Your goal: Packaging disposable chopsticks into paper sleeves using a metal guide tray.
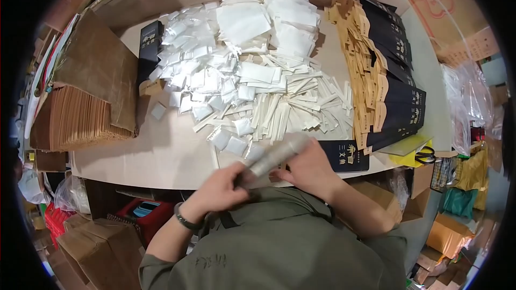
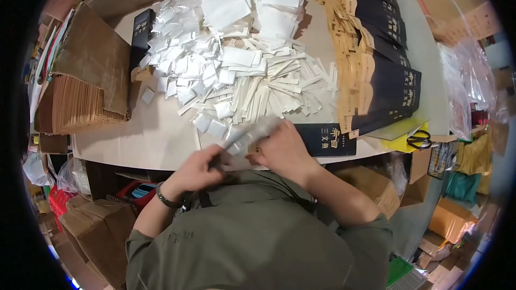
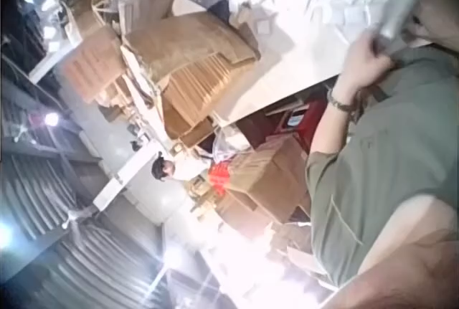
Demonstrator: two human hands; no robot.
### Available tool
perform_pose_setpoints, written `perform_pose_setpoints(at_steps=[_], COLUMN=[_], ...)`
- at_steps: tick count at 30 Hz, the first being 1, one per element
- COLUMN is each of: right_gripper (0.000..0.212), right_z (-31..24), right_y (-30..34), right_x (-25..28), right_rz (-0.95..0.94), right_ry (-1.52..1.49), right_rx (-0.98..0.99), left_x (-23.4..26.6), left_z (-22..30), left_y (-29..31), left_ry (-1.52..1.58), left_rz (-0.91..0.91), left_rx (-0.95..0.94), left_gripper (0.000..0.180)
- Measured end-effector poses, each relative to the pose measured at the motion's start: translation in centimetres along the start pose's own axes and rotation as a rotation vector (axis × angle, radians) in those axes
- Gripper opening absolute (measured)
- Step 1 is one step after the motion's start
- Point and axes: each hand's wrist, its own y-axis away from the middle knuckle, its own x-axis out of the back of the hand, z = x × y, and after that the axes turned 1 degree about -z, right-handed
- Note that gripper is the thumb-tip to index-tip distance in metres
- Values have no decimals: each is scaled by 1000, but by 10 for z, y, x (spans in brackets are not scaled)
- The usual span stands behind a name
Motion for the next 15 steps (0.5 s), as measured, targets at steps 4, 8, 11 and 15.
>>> perform_pose_setpoints(at_steps=[4,8,11,15], right_gripper=[36,27,19,18], right_z=[-14,-13,-8,-8], right_y=[-15,-22,-24,-29], right_x=[-9,-31,-31,-31], right_rz=[-295,-52,-80,-23], right_ry=[-47,-67,-85,-301], right_rx=[-494,-463,-506,-600], left_x=[24,22,12,21], left_z=[-29,-13,-27,-43], left_y=[-21,-40,-14,25], left_ry=[-434,-495,-570,-709], left_rz=[578,648,610,470], left_rx=[-70,-262,-229,-194], left_gripper=[32,46,60,79])
